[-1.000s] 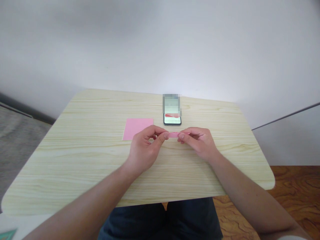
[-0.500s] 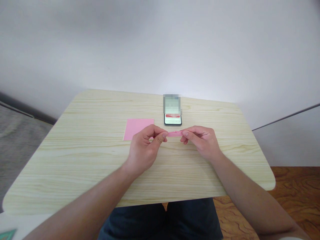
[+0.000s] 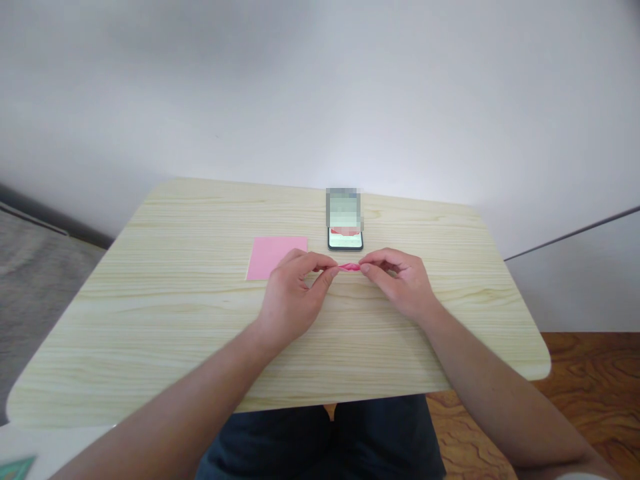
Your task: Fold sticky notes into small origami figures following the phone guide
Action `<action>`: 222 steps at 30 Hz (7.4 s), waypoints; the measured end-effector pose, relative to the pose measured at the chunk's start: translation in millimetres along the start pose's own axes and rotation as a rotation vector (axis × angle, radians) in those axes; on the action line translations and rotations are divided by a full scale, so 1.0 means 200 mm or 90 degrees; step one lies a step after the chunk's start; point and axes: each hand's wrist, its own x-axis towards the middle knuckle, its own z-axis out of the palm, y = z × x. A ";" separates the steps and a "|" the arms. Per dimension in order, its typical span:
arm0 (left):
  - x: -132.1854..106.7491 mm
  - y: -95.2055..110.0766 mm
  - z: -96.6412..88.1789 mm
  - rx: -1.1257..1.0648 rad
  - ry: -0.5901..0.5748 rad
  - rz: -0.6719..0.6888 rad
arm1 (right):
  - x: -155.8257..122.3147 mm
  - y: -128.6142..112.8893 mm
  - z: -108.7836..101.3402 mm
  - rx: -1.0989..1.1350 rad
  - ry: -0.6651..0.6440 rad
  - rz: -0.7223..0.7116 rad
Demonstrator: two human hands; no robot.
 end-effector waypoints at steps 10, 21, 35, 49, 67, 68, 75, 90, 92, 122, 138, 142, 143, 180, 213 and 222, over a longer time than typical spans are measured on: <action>0.00 0.00 0.00 0.086 -0.038 0.037 | 0.01 -0.02 0.01 -0.142 0.013 -0.162; 0.00 0.00 0.02 0.120 -0.082 0.079 | 0.00 -0.01 0.01 -0.150 -0.043 -0.166; -0.01 0.00 0.02 0.181 -0.124 0.094 | 0.00 0.00 0.01 -0.187 -0.073 -0.191; -0.01 0.00 0.02 0.189 -0.130 0.117 | 0.00 0.01 0.02 -0.273 -0.102 -0.191; -0.01 0.00 0.01 0.192 -0.161 0.144 | 0.00 0.04 0.01 -0.313 -0.126 -0.188; -0.01 0.00 0.01 0.189 -0.162 0.144 | 0.01 0.04 0.01 -0.310 -0.127 -0.186; -0.01 0.01 0.01 0.171 -0.179 0.150 | 0.02 0.03 0.00 -0.310 -0.146 -0.178; -0.01 0.00 0.01 0.169 -0.180 0.143 | 0.01 0.02 0.00 -0.304 -0.145 -0.177; -0.01 0.00 0.01 0.172 -0.184 0.138 | 0.01 0.01 0.00 -0.272 -0.135 -0.166; -0.01 0.01 0.00 0.085 -0.049 0.143 | -0.01 0.02 0.01 0.109 -0.133 0.014; -0.02 0.01 0.01 0.047 -0.043 0.143 | 0.00 -0.02 0.00 -0.050 -0.111 -0.105; -0.02 0.02 0.00 0.047 -0.037 0.146 | 0.00 -0.02 0.00 -0.077 -0.112 -0.142; -0.02 0.02 0.00 0.045 -0.036 0.147 | 0.00 -0.02 0.00 -0.094 -0.111 -0.157; -0.02 0.00 0.01 0.029 -0.065 0.159 | -0.03 -0.01 0.03 -0.097 -0.067 -0.137; -0.01 -0.01 0.01 0.188 -0.123 0.186 | 0.00 -0.01 -0.01 -0.044 -0.038 -0.053; -0.01 0.00 0.01 0.179 -0.100 0.179 | 0.00 -0.03 0.00 -0.106 -0.068 -0.172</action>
